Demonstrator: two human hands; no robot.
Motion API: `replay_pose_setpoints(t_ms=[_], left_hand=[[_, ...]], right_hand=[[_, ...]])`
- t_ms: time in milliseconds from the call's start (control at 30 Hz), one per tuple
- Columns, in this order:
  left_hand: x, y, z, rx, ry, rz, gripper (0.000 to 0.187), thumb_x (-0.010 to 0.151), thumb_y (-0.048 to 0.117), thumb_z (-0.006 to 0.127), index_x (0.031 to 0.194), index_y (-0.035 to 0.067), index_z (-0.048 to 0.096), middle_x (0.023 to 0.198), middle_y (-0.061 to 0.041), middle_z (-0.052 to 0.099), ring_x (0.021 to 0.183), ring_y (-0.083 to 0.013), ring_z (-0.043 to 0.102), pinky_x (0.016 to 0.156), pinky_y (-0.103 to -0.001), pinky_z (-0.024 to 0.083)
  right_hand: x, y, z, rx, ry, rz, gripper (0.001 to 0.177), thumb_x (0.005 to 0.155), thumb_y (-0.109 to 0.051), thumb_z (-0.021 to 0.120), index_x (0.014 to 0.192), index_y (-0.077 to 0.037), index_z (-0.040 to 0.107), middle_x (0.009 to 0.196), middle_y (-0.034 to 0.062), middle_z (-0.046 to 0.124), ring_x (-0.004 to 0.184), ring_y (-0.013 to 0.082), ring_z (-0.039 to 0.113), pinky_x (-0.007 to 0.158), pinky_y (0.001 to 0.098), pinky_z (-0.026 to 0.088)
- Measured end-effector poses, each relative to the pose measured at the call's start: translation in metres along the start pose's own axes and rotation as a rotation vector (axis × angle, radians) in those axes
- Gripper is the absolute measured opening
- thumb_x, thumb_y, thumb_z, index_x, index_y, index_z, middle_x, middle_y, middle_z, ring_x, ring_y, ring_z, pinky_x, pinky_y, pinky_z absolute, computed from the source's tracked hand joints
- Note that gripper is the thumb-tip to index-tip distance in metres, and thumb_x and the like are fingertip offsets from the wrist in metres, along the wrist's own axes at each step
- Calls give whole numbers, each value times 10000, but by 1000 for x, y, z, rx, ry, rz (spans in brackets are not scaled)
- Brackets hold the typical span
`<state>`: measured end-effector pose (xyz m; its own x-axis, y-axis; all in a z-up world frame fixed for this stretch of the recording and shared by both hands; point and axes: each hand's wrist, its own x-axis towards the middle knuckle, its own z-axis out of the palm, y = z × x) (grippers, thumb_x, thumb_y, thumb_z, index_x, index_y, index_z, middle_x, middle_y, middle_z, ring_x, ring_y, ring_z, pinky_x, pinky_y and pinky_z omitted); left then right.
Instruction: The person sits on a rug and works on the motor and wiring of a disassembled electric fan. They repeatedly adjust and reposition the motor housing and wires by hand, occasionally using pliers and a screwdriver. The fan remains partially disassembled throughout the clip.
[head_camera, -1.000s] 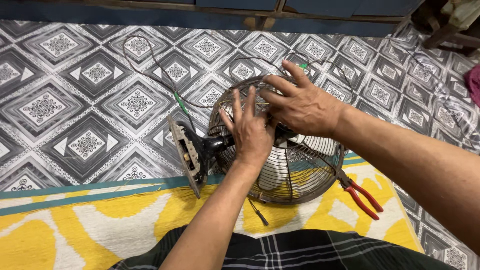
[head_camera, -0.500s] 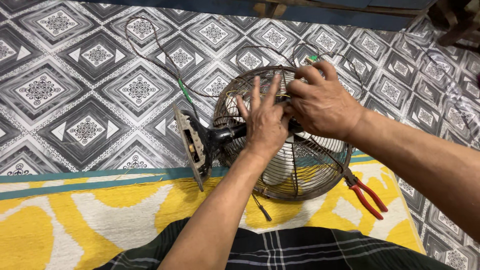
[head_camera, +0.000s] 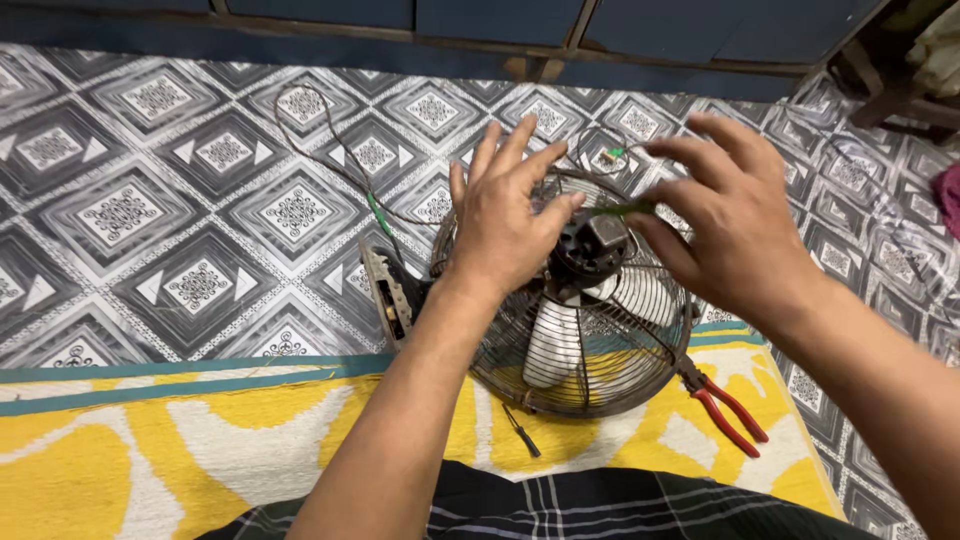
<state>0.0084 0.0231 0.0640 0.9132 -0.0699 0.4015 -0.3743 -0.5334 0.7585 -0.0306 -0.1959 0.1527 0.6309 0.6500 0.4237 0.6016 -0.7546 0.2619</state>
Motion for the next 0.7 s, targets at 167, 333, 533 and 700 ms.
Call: replay_pose_setpoints(t_ms=[167, 333, 533, 700], left_hand=[[-22, 22, -1, 103, -131, -12, 455, 885, 349, 750, 1307, 195, 680, 1587, -92, 431, 1523, -358, 250, 1194, -712, 5], [-54, 14, 8, 151, -175, -13, 433, 853, 280, 769, 1267, 169, 710, 1558, -118, 458, 1504, -362, 270, 1191, -712, 20], [-78, -3, 32, 202, -186, -81, 423, 835, 262, 775, 1240, 150, 723, 1564, -137, 434, 1512, -375, 248, 1187, -694, 53], [-76, -7, 46, 254, -280, -124, 469, 847, 291, 770, 1290, 156, 692, 1589, -139, 371, 1518, -362, 200, 1190, -677, 14]], right_hand=[[-67, -2, -1, 60, 48, 234, 207, 874, -293, 798, 962, -111, 753, 1369, 99, 665, 1447, 354, 454, 1255, 509, 334], [-123, -10, 22, 163, 139, 469, 207, 847, -268, 802, 980, -116, 759, 1341, 99, 670, 1432, 367, 457, 1212, 500, 360], [-132, 2, 38, 231, 165, 472, 207, 853, -180, 794, 1043, -103, 766, 1339, 107, 666, 1405, 401, 471, 1162, 505, 387], [-112, 9, 44, 205, 199, 432, 206, 843, -170, 808, 1033, -107, 762, 1348, 100, 666, 1407, 397, 474, 1168, 511, 382]])
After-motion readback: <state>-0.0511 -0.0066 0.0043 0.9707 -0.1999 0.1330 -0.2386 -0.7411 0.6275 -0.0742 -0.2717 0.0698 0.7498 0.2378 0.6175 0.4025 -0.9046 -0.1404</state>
